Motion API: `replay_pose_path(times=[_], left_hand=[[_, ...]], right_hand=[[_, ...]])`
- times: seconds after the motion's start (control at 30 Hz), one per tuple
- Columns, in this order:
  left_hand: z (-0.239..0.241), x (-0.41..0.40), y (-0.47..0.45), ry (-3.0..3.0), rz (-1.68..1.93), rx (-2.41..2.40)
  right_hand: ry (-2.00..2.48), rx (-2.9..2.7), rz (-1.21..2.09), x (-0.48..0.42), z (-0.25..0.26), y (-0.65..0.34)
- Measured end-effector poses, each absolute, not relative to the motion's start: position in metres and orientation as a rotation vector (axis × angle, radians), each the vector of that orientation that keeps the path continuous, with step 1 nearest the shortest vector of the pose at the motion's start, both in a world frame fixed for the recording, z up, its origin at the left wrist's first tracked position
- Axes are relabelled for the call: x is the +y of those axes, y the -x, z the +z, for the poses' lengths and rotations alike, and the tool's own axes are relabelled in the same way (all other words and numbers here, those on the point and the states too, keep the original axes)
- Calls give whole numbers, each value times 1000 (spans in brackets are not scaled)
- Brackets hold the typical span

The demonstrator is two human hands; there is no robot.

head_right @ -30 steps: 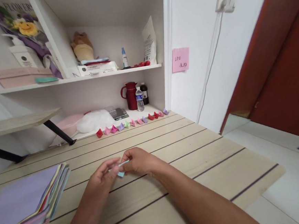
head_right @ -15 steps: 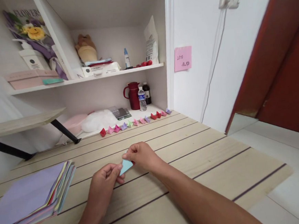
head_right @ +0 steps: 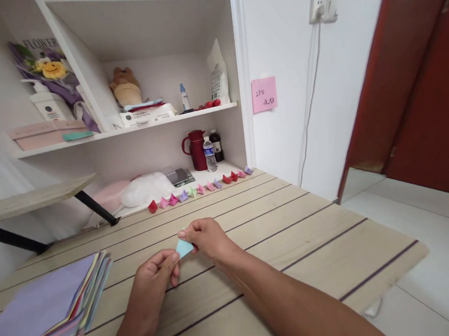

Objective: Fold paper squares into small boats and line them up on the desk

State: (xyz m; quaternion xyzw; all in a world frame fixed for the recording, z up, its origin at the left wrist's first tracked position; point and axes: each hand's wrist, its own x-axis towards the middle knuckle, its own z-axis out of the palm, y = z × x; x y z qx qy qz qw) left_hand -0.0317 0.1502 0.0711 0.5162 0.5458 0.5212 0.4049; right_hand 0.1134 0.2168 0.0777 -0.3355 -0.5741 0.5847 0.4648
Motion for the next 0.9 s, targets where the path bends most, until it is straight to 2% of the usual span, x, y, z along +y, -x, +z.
replay_pose_path(times=[0.5, 0.9], left_hand=[[57, 154, 34, -1121, 1639, 1516], [63, 152, 27, -1116, 1677, 1436]], right_hand=[[664, -1105, 1830, 212, 61, -94], [611, -1040, 1867, 215, 59, -90]])
